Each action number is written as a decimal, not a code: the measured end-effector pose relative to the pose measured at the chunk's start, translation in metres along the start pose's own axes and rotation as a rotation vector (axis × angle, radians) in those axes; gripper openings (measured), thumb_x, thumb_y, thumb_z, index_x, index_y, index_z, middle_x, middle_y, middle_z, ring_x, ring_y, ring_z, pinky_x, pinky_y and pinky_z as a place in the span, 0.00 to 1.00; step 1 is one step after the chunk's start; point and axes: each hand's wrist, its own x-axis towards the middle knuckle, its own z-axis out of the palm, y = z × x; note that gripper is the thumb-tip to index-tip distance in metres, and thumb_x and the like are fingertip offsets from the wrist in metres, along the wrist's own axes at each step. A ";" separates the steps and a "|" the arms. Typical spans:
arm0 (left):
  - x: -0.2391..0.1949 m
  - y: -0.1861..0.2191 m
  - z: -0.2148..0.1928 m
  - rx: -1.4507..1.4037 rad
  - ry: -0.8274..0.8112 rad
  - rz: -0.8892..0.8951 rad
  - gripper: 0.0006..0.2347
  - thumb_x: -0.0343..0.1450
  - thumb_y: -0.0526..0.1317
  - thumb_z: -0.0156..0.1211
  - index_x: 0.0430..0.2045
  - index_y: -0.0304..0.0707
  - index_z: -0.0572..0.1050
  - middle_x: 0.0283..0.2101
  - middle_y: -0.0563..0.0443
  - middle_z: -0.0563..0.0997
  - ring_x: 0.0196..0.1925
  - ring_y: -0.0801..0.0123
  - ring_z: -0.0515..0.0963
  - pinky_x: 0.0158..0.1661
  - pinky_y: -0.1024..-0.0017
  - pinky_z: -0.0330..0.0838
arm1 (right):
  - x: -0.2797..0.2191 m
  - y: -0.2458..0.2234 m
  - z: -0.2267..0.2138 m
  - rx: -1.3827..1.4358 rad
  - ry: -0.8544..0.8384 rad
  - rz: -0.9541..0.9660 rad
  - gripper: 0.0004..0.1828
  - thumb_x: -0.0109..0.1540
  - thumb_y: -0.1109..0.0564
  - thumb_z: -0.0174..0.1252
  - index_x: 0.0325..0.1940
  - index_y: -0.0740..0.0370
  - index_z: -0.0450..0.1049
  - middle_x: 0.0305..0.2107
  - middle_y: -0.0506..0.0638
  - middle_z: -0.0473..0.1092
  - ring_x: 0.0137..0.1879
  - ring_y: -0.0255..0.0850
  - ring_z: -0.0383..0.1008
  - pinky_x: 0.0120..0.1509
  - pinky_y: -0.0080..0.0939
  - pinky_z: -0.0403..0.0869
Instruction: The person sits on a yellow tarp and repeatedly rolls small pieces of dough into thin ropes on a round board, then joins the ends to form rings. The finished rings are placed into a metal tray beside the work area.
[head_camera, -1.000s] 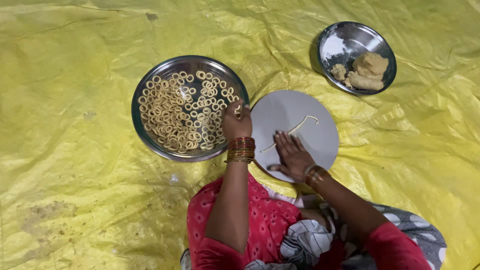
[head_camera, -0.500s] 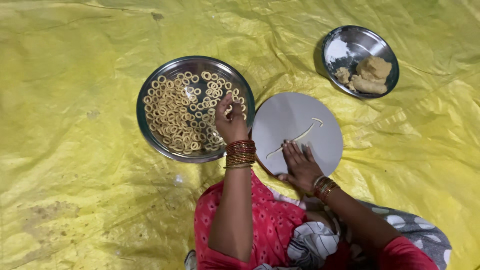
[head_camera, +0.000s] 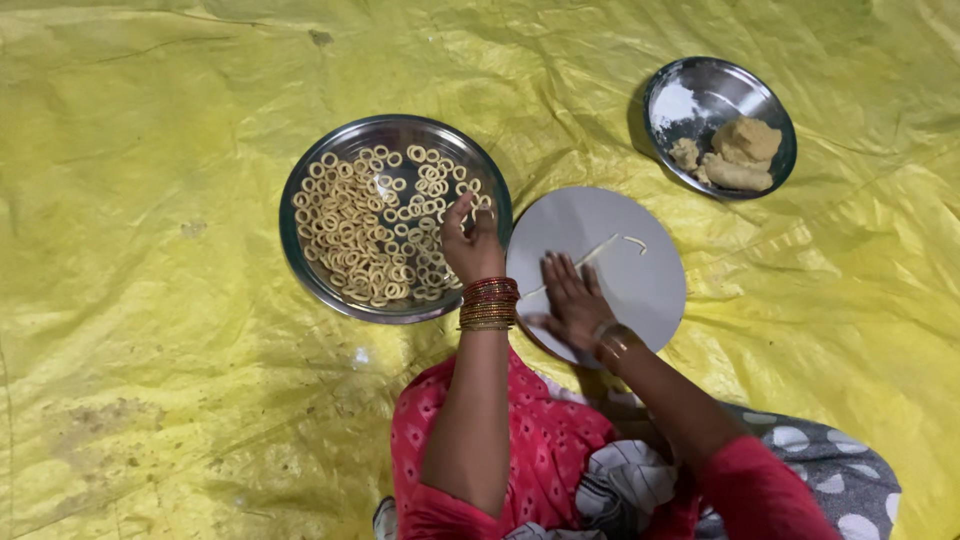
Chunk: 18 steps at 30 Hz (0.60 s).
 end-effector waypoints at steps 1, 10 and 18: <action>0.000 0.000 0.001 -0.114 -0.016 -0.031 0.13 0.70 0.32 0.60 0.49 0.35 0.76 0.50 0.51 0.81 0.45 0.74 0.84 0.45 0.78 0.78 | -0.017 0.001 0.001 -0.021 -0.052 0.014 0.57 0.63 0.25 0.41 0.80 0.61 0.28 0.78 0.56 0.28 0.83 0.47 0.23 0.80 0.58 0.29; -0.005 -0.006 0.002 0.091 -0.024 -0.006 0.14 0.71 0.33 0.62 0.51 0.35 0.77 0.49 0.51 0.82 0.35 0.80 0.74 0.34 0.80 0.67 | -0.055 0.014 0.002 -0.062 -0.135 -0.105 0.59 0.62 0.22 0.43 0.79 0.62 0.27 0.78 0.57 0.28 0.82 0.47 0.23 0.80 0.59 0.27; -0.004 -0.011 0.000 0.146 -0.017 0.132 0.14 0.72 0.33 0.62 0.52 0.35 0.77 0.51 0.48 0.82 0.49 0.77 0.79 0.43 0.78 0.71 | 0.032 -0.010 -0.016 -0.052 0.058 -0.061 0.57 0.63 0.26 0.45 0.80 0.61 0.29 0.78 0.57 0.32 0.83 0.49 0.26 0.81 0.59 0.30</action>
